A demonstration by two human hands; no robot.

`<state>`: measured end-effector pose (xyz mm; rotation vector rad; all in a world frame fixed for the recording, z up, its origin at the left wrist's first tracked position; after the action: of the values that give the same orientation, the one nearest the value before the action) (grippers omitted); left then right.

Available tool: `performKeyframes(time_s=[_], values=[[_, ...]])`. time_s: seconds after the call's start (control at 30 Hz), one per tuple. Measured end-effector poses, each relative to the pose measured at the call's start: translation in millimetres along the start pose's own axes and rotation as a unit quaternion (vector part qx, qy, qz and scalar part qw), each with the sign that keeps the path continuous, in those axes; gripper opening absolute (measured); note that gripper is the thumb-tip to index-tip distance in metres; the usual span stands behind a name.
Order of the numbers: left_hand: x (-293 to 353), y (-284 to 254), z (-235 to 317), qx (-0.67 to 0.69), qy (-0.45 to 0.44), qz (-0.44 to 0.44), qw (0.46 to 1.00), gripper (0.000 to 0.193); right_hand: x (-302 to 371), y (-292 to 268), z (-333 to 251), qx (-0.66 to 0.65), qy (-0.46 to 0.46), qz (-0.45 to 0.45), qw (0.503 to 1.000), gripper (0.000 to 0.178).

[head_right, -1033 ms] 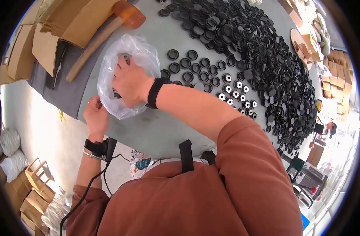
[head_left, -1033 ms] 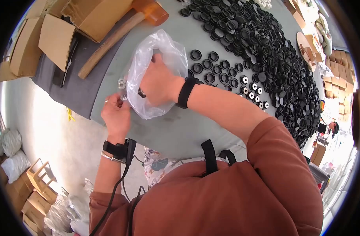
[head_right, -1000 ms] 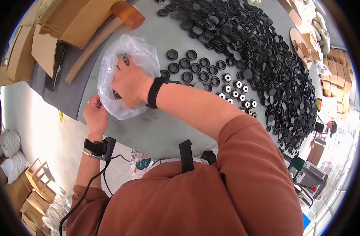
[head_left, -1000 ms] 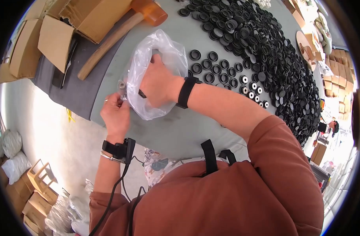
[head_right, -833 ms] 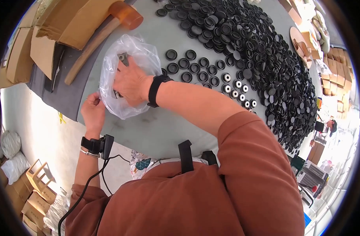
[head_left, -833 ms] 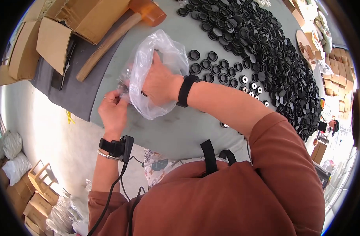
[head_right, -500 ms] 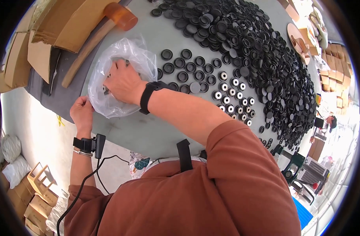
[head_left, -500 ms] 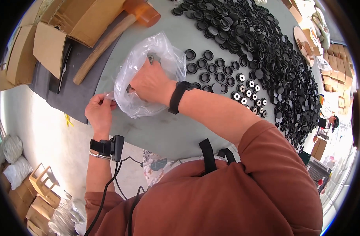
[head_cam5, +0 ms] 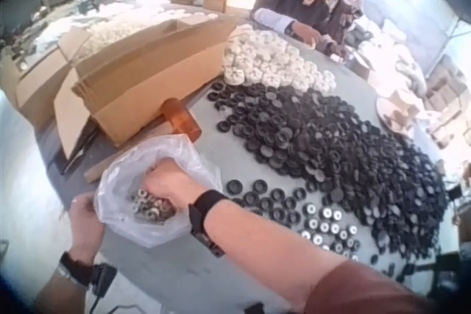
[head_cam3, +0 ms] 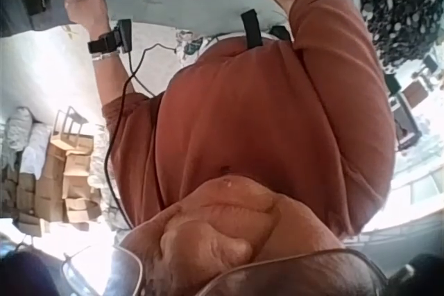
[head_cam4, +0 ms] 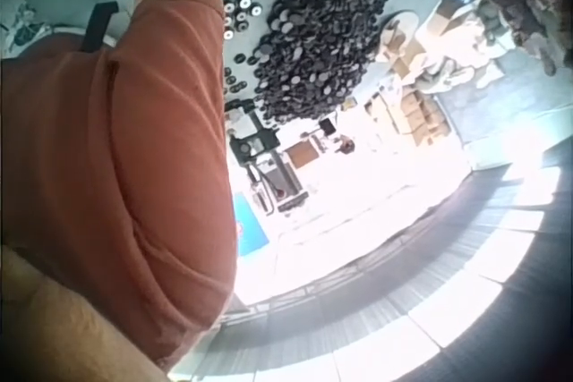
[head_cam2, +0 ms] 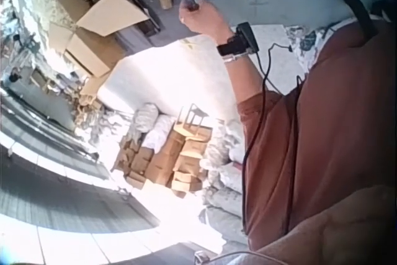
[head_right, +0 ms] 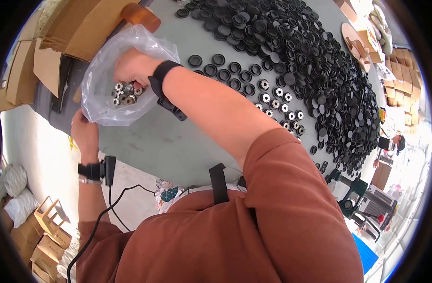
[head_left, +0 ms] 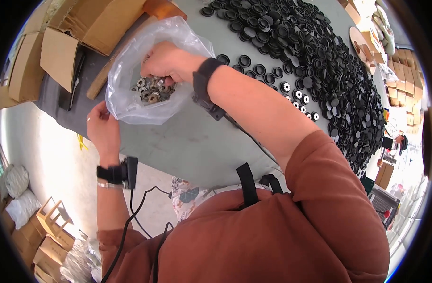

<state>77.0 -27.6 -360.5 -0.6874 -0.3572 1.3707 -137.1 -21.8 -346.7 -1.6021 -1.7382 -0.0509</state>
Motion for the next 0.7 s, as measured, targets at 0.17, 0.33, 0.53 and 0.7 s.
performKeyframes(time_s=[0.17,0.33,0.53,0.7], values=[[76,-4,80,0.494,-0.359,-0.188,0.77,0.03,67,0,6,-0.28,0.017,-0.008,0.96,0.008],[109,17,106,0.552,-0.504,-0.392,0.536,0.039,108,-13,3,-0.301,-0.078,0.011,0.95,0.013],[121,49,132,0.665,-0.523,-0.375,0.378,0.044,166,2,10,-0.008,-0.292,0.217,0.931,0.017],[130,60,167,0.69,-0.544,-0.304,0.369,0.041,209,42,54,0.142,-0.286,0.349,0.881,0.018]])
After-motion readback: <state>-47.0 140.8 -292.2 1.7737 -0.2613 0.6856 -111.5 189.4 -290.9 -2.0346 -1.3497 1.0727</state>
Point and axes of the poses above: each hand's wrist, its own x-axis away from the middle knuckle, its own y-axis out of the palm, z = x × y, the point moved 2 cm from there along -x, towards the middle knuckle, and after that the axes turned 11 degrees about x, right-handed, at the moved point
